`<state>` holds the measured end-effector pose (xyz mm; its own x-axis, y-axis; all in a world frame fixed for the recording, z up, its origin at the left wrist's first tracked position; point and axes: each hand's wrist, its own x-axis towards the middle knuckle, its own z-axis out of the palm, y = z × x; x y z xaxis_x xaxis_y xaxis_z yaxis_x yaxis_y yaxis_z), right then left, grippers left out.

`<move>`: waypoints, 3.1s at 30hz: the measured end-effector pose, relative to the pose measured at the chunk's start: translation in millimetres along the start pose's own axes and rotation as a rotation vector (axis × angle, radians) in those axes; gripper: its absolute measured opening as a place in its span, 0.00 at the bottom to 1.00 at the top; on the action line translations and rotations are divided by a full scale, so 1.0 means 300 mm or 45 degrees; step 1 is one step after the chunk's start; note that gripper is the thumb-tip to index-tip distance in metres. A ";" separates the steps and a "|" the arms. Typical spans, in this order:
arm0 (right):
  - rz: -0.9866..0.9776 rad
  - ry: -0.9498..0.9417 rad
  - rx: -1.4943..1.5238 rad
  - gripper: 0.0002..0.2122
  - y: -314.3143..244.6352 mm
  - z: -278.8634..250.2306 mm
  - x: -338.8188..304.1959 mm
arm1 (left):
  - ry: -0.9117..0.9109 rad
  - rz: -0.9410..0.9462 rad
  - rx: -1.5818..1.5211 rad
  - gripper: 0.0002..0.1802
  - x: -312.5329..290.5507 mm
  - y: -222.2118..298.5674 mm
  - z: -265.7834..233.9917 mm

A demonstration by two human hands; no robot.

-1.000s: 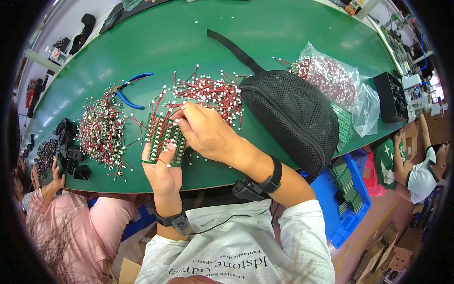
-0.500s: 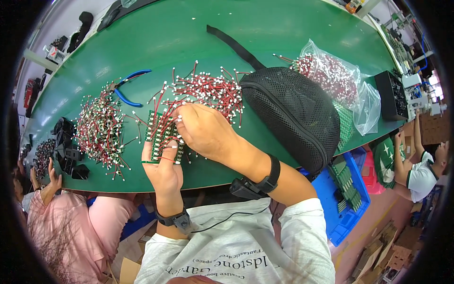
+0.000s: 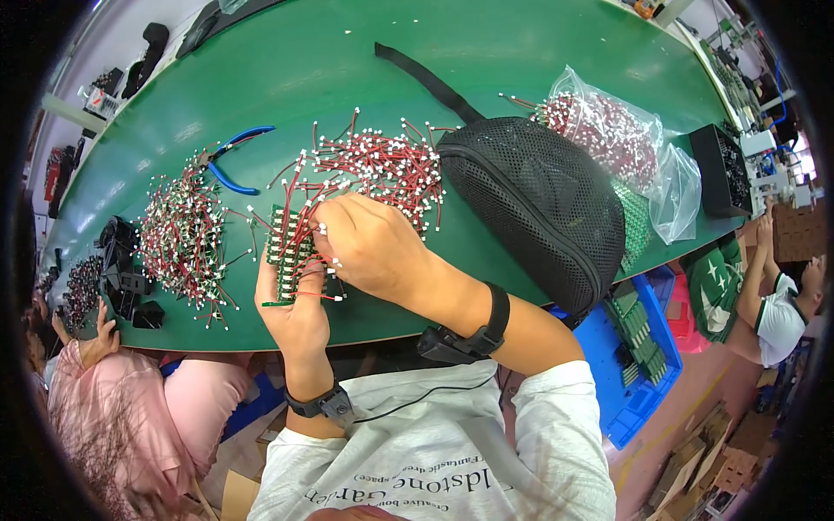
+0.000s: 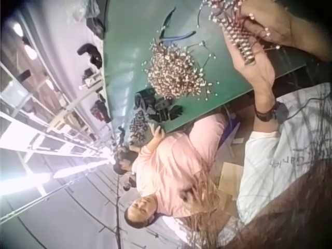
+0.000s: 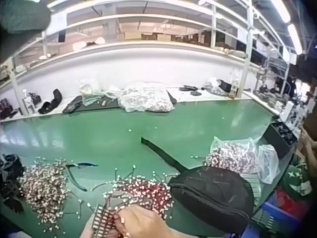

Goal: The person picks up a circuit board and inserts small wires into it one at a time. After filling the board, they place it into a blue bin and retrieve a new circuit board to continue the process.

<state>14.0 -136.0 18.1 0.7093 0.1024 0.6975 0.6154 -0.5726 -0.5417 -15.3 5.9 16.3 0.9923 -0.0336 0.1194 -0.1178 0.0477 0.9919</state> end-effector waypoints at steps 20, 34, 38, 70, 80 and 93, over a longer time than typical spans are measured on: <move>0.215 -0.138 0.081 0.04 0.011 -0.006 0.004 | -0.126 0.006 -0.008 0.25 0.004 -0.005 -0.047; 0.366 -0.315 0.099 0.04 0.029 -0.075 0.047 | 0.145 -0.246 -0.592 0.24 0.040 0.015 -0.137; 0.068 -0.356 -0.103 0.09 0.068 -0.123 0.053 | 0.213 -0.251 -0.577 0.24 0.038 0.001 -0.211; 0.518 -0.580 0.580 0.06 0.008 -0.004 0.087 | 0.212 -0.347 -0.829 0.21 0.073 0.007 -0.102; 0.633 -0.449 0.655 0.04 0.004 -0.030 0.078 | 0.169 -0.335 -0.835 0.15 0.074 -0.006 -0.023; 0.297 -0.285 0.282 0.03 0.019 0.003 0.036 | 0.209 -0.213 -0.623 0.20 0.042 -0.017 0.010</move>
<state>25.2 -137.5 22.2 0.8813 0.1790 0.4373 0.4707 -0.4146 -0.7788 -2.5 2.2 13.0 0.9936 0.0737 -0.0853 0.0353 0.5157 0.8560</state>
